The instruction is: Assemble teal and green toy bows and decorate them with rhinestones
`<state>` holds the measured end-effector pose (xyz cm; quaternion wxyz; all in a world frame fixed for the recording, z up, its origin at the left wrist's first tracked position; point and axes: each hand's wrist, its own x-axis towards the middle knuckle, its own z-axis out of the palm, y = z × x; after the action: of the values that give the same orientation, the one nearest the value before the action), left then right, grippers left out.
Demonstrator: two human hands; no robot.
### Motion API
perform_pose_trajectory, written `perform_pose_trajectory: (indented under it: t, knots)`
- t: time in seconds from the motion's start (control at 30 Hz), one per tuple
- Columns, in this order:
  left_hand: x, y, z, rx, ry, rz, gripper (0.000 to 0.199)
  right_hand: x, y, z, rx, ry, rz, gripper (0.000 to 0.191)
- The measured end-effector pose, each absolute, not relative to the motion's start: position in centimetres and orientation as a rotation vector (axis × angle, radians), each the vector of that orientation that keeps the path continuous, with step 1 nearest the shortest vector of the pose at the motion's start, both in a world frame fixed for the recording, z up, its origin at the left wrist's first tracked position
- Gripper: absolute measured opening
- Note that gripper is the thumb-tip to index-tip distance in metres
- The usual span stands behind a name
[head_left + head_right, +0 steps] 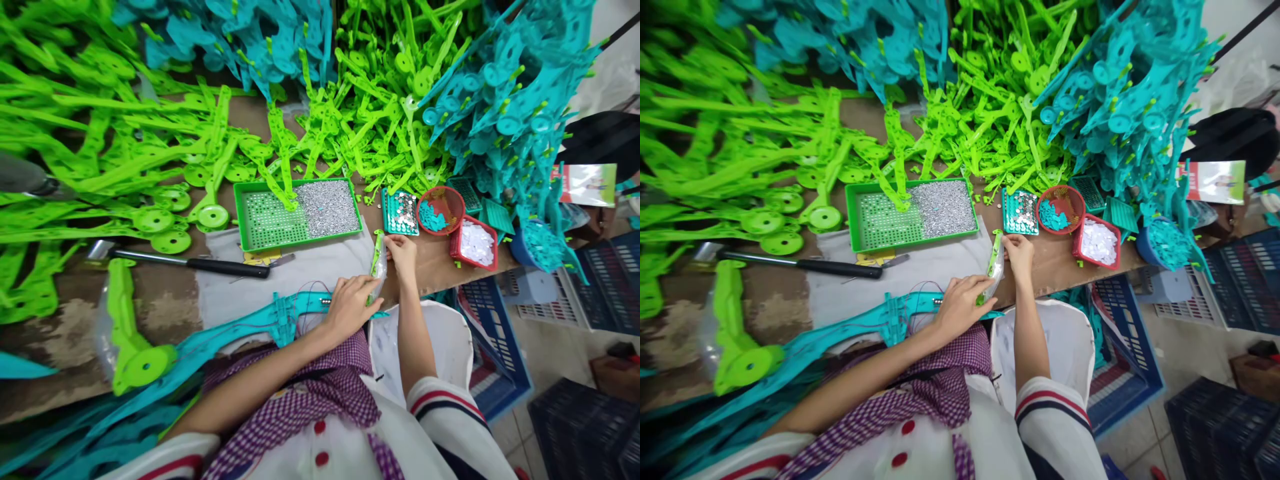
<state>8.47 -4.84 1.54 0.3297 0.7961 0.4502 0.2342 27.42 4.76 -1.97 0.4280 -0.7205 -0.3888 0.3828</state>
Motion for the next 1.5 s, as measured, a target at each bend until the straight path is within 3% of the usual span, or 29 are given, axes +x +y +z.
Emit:
perform_pose_trajectory:
  t: [0.3,0.57,0.9,1.17,1.37,1.5]
  knots:
    - [8.1,-3.3,1.4,1.949,1.137,0.587,0.025,27.8,4.9,-1.9,-1.92,-1.177,0.814,0.032]
    - [8.4,-1.9,0.8,1.72,1.153,0.579,0.024,28.1,4.9,-1.4,-1.911,-1.19,0.927,0.036]
    - [8.3,-1.7,1.1,1.633,1.17,0.562,0.03,28.3,4.9,-0.8,-1.976,-1.311,0.888,0.038]
    - [8.3,-1.2,0.4,1.681,1.223,0.629,0.047,28.0,5.0,-0.2,-2.023,-1.283,0.898,0.041]
    - [8.4,-0.7,-0.1,1.726,1.201,0.517,0.045,28.1,4.9,-0.3,-2.059,-1.386,0.889,0.046]
    - [8.4,-0.3,-0.2,1.765,1.192,0.466,0.043,27.5,3.8,-0.4,-1.954,-1.411,0.734,0.038]
